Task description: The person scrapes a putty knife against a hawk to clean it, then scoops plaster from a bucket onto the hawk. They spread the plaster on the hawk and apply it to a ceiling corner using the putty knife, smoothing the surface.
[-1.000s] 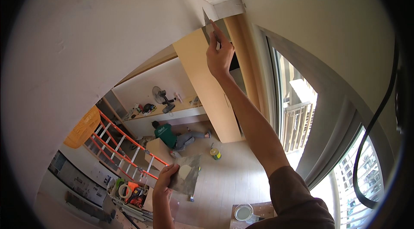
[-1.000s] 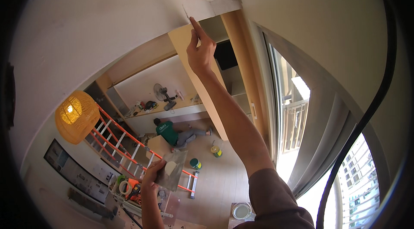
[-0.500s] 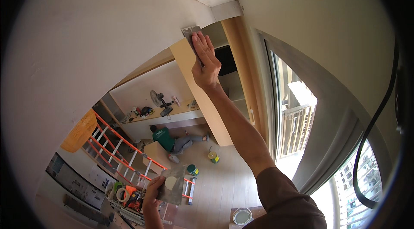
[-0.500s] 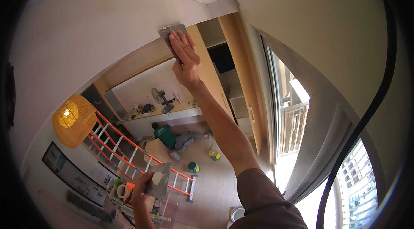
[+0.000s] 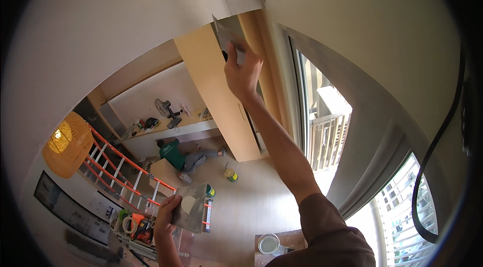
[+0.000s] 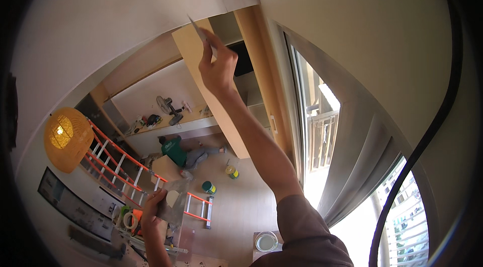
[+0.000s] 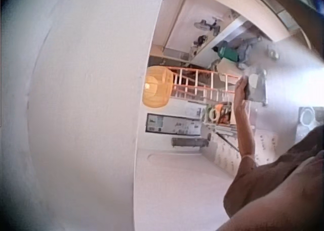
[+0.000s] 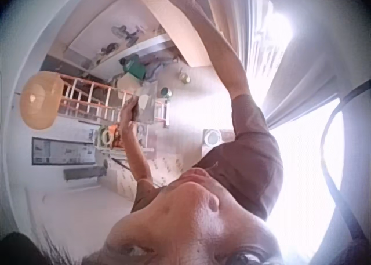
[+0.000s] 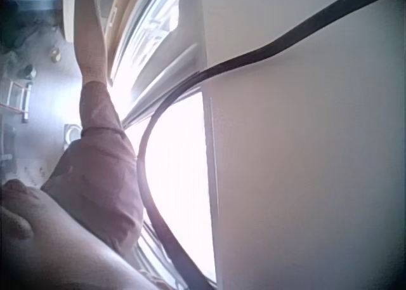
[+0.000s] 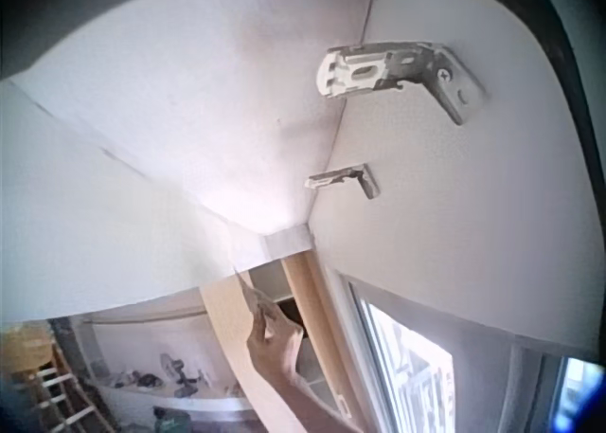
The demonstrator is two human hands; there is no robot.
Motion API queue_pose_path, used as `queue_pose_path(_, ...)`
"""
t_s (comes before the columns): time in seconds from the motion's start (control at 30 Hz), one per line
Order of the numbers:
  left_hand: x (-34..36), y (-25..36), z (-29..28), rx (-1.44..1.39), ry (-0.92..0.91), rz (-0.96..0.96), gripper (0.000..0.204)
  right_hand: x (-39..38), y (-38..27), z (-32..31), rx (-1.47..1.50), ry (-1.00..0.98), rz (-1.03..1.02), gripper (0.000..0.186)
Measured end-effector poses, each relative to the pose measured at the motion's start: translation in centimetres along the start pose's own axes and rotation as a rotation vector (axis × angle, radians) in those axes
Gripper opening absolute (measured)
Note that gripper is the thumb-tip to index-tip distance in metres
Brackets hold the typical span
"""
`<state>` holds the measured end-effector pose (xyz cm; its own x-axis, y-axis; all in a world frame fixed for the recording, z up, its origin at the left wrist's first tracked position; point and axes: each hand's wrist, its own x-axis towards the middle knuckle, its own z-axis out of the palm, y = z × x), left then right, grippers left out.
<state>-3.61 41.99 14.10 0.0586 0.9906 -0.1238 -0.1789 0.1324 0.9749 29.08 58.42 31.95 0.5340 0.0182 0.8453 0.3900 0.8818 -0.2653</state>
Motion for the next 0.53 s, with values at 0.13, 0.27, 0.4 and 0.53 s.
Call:
queue_pose_path(0.13, 0.1, -0.7, -0.6, -0.024, -0.013, -0.012, 0.018, 4.1, 1.0, 0.3, -0.001, -0.181, 0.229, 0.020)
queue_pose_path(0.27, 0.0, -0.5, 0.0, 0.001, 0.011, -0.029, 0.018, 5.7, 0.7, 0.4, -0.057, -0.334, 0.247, 0.019)
queue_pose_path(0.4, -0.2, -0.7, -0.3, 0.028, 0.071, -0.022, 0.019, 5.9, 0.3, 0.8, -0.100, -0.426, 0.256, 0.017)
queue_pose_path(0.53, -0.6, -0.8, -1.0, 0.061, 0.059, -0.027, 0.023, 5.5, -1.0, 0.7, -0.099, -0.427, 0.273, 0.017)
